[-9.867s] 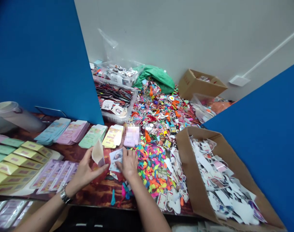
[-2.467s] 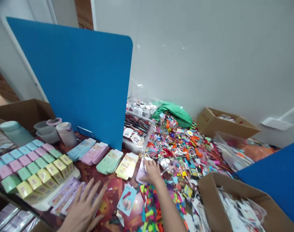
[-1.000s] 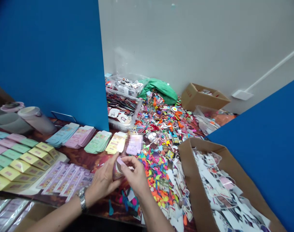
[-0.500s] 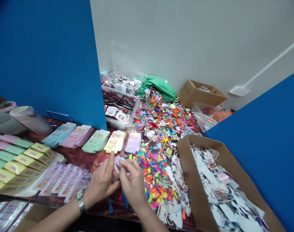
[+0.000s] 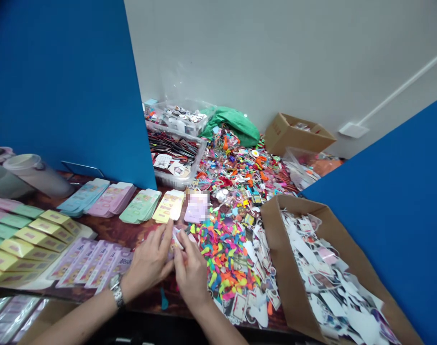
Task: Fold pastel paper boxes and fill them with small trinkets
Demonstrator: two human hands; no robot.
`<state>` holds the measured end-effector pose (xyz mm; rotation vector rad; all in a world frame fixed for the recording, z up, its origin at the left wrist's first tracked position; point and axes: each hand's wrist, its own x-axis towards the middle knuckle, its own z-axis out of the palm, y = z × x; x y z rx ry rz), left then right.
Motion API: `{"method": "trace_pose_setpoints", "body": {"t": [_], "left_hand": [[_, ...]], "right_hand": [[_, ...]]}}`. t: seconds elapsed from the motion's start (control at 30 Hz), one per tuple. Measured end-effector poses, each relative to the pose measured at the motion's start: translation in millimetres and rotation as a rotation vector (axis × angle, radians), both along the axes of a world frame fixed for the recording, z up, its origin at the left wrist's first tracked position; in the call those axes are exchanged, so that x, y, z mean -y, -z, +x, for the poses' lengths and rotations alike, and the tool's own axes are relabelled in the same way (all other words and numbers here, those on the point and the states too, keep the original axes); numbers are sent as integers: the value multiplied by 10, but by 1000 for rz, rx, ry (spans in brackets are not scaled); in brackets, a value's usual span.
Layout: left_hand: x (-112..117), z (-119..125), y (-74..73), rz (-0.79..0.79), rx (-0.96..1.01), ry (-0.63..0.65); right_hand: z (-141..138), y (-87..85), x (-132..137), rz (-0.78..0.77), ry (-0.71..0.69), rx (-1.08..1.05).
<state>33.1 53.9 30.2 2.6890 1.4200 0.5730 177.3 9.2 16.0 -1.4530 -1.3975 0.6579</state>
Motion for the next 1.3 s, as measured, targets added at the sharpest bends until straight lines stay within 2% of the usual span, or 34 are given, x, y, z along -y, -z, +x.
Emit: {"method": "trace_pose_setpoints", "body": {"t": [0.1,0.17,0.23,0.3,0.37,0.47,0.57,0.63,0.73,0.8,0.93,1.0,1.1,1.23,1.3], "left_hand": [[-97,-98,-75,82,134,78],[-152,-148,-87,55,317,136],[-176,-165,-49,-82,508,197],[-174,-163,19,-260,662,227],[-171,-178,79,-366,766,186],[-199,-264,104,-373,780,61],[-237,-367,79,-379,752,-17],[-240,-405,74,-435,789,-36],[-218,-411,113,-500,843,-60],[-206,-401,167,-498,852,-79],[-214,-386,276,-466,816,-89],[-228,-384,306,-429,780,-91],[-244,-381,337,-344,689,-101],[-242,-330,383,-284,578,-115],[-228,-282,395,-287,546,-107]], "right_hand": [[95,-17,-180,-95,160,-373],[104,-48,-256,-141,233,-635],[49,-67,-264,-215,165,-800],[-23,-53,-233,-285,23,-805],[-42,1,-215,-314,-83,-627],[66,139,-285,-322,-183,-43],[196,284,-432,-418,-226,500],[228,355,-515,-509,-222,678],[220,425,-570,-516,-214,748],[217,472,-567,-452,-171,688],[274,570,-528,-297,-62,422],[330,554,-503,-266,-53,339],[418,367,-452,-218,17,204],[454,-17,-364,45,287,-194],[420,-131,-325,135,300,-227]]}}
